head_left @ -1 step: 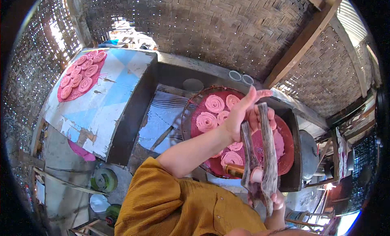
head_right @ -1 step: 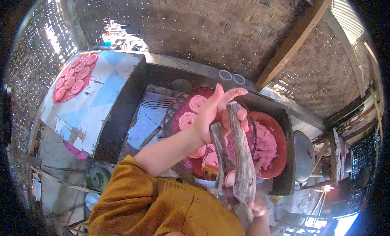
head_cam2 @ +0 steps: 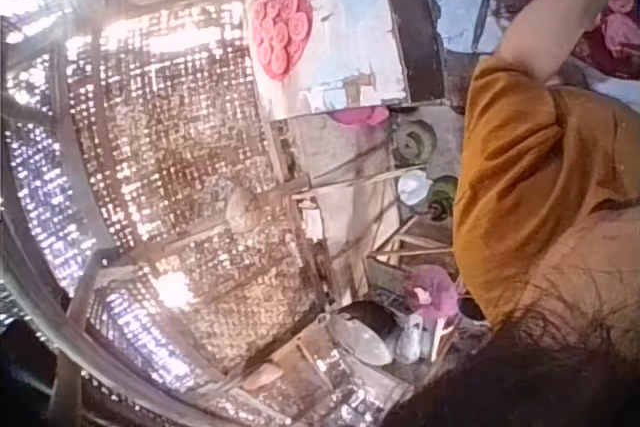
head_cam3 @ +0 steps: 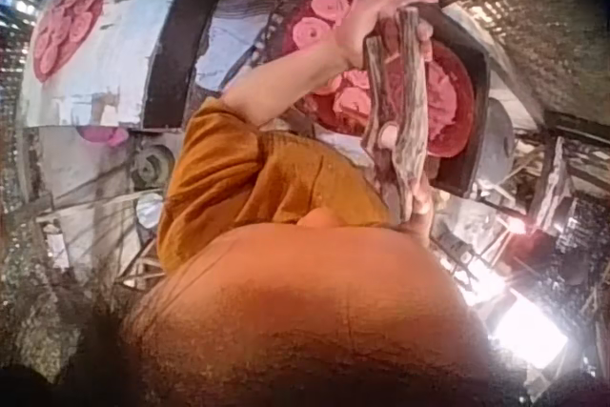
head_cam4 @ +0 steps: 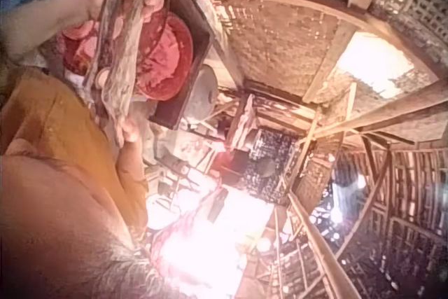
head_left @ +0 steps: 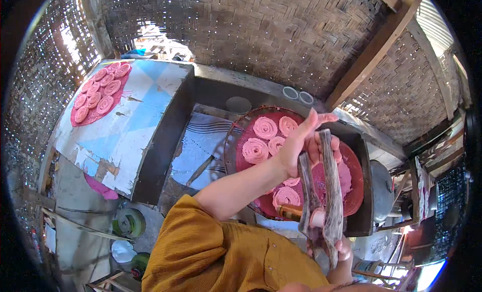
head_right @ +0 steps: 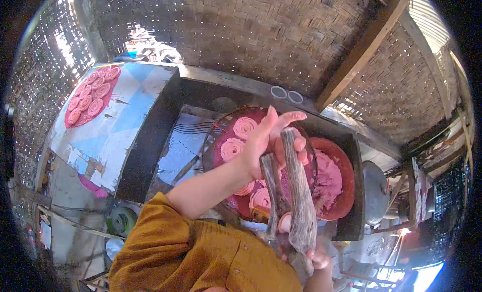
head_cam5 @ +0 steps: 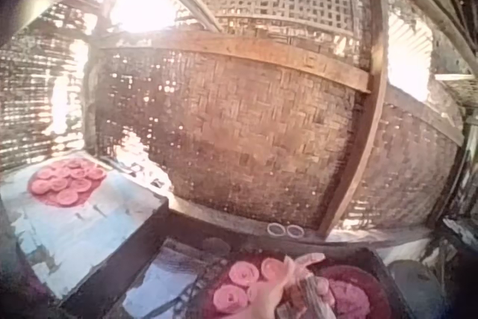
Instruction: The person pipes pink dough into rose shapes onto a purple mat using a wooden tool and a plastic piping bag. They repeatedly scoop dough from a red bowl, fill the bag, and pipe the dough in a spiral pattern, then transfer the finished pieces to a nearby tray.
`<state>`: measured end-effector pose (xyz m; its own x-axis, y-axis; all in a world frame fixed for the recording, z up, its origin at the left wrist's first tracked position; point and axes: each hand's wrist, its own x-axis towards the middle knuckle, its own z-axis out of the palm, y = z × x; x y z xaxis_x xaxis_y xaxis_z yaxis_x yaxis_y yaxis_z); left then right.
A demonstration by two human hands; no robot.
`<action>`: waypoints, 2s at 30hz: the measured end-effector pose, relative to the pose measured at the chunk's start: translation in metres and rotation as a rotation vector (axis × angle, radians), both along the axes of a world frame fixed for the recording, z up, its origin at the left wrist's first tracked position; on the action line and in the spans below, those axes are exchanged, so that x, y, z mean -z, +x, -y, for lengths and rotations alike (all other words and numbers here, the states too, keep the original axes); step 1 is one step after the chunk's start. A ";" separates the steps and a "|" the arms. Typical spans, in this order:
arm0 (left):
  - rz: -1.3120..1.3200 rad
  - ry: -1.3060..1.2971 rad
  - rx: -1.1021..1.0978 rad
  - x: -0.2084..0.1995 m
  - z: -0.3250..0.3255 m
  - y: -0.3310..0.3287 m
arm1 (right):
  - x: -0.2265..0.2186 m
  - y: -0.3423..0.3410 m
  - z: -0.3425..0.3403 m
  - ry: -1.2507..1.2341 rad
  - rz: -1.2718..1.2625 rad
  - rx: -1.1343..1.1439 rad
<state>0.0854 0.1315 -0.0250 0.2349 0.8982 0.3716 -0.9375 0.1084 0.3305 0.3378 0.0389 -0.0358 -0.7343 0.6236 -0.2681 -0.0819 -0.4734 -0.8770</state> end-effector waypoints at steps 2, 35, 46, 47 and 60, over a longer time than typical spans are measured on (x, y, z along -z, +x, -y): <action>0.055 0.003 0.023 0.005 0.001 0.011 | -0.001 0.009 0.007 -0.005 0.043 0.030; -1.265 0.168 0.279 0.078 0.039 0.024 | 0.005 0.070 0.044 0.164 0.079 0.305; -1.347 0.289 0.373 0.075 0.030 0.033 | 0.004 0.067 0.040 0.286 0.060 0.511; -1.366 0.274 0.353 0.079 0.028 0.034 | 0.004 0.069 0.040 0.282 0.057 0.527; -1.714 0.439 -0.068 0.106 0.003 0.043 | 0.015 0.073 0.044 0.285 0.007 0.617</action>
